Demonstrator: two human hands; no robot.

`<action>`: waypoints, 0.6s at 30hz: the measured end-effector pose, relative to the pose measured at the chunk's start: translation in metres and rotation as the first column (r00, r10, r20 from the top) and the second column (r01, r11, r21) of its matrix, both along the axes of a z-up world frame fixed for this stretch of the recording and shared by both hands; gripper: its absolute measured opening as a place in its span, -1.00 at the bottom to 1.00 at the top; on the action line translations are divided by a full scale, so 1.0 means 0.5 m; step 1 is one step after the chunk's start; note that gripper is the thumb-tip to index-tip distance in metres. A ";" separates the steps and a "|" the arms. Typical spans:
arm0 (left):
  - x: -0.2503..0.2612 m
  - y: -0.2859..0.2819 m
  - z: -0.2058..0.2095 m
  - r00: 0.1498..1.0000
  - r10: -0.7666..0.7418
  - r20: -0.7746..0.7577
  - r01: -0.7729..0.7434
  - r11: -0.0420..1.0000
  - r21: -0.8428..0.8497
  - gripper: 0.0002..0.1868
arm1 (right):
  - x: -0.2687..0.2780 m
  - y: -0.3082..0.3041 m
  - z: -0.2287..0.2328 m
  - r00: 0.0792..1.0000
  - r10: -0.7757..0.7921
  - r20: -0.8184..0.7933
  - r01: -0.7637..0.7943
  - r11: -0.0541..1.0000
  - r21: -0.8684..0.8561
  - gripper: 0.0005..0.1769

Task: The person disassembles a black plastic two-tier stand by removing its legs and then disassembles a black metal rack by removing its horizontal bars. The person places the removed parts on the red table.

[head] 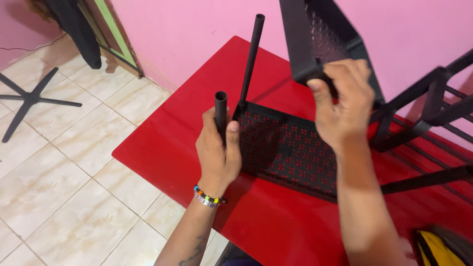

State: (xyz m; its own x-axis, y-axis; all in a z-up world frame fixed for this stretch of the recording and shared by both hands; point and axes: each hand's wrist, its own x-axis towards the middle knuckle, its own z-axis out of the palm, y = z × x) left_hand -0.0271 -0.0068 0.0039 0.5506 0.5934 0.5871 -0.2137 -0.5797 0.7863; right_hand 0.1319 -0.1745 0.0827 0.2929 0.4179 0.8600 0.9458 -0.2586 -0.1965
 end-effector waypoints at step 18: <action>0.196 -0.080 -0.019 0.979 -0.204 0.014 0.195 0.954 0.227 -0.57 | 0.130 0.096 -0.201 0.973 -0.117 -0.199 0.041 0.935 -0.353 -0.77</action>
State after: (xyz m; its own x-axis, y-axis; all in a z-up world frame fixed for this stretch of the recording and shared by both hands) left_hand 0.0710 -0.0466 -0.0056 0.6196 0.3250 0.7145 -0.3695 -0.6823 0.6308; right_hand 0.1971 -0.1267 -0.0180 0.4977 0.6444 0.5806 0.8649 -0.4186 -0.2769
